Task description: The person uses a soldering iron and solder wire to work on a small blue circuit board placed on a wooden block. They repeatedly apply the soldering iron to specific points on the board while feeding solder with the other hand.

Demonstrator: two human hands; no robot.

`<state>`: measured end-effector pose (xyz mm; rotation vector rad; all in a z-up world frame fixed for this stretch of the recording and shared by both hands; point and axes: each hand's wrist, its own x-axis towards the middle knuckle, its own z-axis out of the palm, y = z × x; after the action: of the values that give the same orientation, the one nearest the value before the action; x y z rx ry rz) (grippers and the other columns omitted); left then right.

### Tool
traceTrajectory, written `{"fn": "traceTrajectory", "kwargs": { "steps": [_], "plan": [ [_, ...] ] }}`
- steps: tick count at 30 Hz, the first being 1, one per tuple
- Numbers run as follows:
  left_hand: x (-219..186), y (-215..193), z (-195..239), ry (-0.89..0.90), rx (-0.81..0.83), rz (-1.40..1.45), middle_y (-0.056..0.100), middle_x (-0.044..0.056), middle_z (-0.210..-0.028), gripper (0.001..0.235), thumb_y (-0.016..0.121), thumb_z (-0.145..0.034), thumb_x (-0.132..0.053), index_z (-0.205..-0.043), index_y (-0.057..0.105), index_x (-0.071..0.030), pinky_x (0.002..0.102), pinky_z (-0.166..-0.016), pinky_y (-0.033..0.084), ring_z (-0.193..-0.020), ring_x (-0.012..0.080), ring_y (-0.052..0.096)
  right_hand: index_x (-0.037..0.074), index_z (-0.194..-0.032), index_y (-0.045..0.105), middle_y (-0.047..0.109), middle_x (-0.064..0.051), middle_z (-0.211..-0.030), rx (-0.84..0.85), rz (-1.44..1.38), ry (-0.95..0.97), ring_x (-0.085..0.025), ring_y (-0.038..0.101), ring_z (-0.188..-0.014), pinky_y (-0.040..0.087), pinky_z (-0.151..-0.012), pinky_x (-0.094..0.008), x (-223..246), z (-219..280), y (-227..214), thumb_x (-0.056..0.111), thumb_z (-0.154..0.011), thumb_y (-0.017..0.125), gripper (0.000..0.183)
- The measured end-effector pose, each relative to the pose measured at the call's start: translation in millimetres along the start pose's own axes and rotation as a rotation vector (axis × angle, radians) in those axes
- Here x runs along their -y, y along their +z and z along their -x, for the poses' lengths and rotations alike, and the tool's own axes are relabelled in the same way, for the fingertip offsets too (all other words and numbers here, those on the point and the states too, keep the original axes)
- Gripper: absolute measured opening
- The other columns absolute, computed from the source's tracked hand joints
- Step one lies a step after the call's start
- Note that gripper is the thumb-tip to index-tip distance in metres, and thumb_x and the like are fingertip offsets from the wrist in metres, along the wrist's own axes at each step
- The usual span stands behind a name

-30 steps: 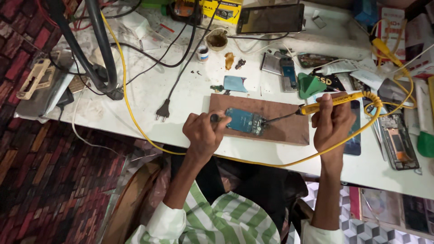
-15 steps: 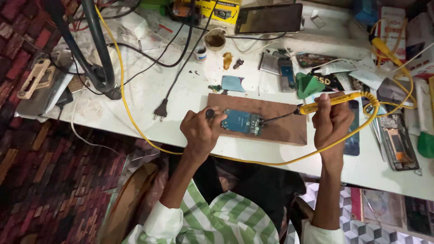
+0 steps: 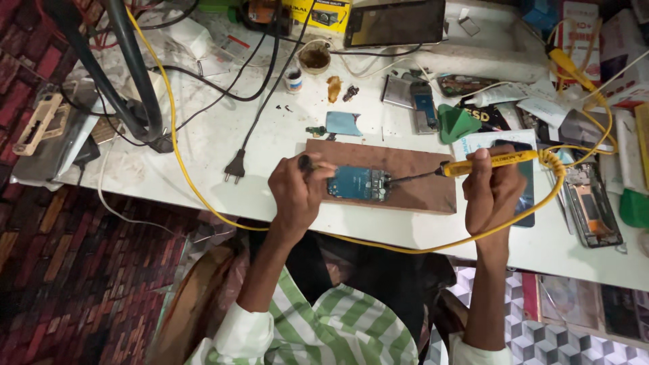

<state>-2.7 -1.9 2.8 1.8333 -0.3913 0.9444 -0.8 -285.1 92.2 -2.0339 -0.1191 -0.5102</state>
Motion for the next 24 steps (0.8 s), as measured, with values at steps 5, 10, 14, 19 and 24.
{"fn": "traceTrajectory", "kwargs": {
  "steps": [5,10,14,19,24],
  "plan": [
    [-9.1,-5.8,-6.7,0.089,0.039,-0.187,0.077,-0.002,-0.087,0.008,0.062,-0.105,-0.011,-0.101,0.057,-0.006,0.031,-0.07,0.043,-0.075,0.0147,0.073,0.003,-0.099,0.052,0.046,-0.001,-0.066,-0.094,-0.13,0.048,-0.008,0.04,-0.054,0.031,-0.051,-0.025,-17.8,6.5,4.4,0.03,-0.117,0.049,0.032],
    [-11.7,-5.4,-5.0,0.071,0.04,-0.206,0.077,-0.001,-0.085,0.014,0.069,-0.103,-0.015,-0.101,0.057,-0.007,0.03,-0.067,0.04,-0.07,0.013,0.071,0.007,-0.101,0.05,0.05,-0.001,-0.084,-0.518,-0.4,0.138,-0.009,0.05,-0.065,0.04,-0.054,-0.025,-43.8,30.2,18.5,0.036,-0.116,0.051,0.033],
    [-8.9,-2.6,-0.4,0.126,0.005,-0.236,0.077,-0.002,-0.084,0.023,0.075,-0.1,-0.019,-0.103,0.057,-0.007,0.029,-0.066,0.04,-0.064,0.0099,0.066,0.006,-0.098,0.048,0.048,-0.003,-0.087,-0.7,-0.624,0.098,-0.013,0.051,-0.072,0.045,-0.062,-0.027,-60.1,46.7,30.1,0.038,-0.115,0.054,0.036],
    [-6.2,-0.4,3.7,0.144,0.004,-0.258,0.078,-0.002,-0.087,0.026,0.08,-0.097,-0.018,-0.104,0.058,-0.007,0.027,-0.064,0.037,-0.065,0.006,0.069,0.006,-0.1,0.045,0.045,-0.002,-0.098,-0.733,-0.258,-0.035,-0.013,0.045,-0.086,0.046,-0.08,-0.026,-72.9,64.5,45.6,0.041,-0.12,0.051,0.04],
    [-9.1,-1.6,6.4,0.075,0.039,-0.257,0.079,-0.001,-0.089,0.03,0.085,-0.092,-0.019,-0.105,0.06,-0.006,0.028,-0.065,0.038,-0.06,0.0039,0.065,0.007,-0.098,0.044,0.048,-0.003,-0.092,-0.844,-0.687,0.04,-0.012,0.047,-0.077,0.04,-0.069,-0.025,-78.5,70.0,49.5,0.04,-0.112,0.06,0.04]
  ]
}}
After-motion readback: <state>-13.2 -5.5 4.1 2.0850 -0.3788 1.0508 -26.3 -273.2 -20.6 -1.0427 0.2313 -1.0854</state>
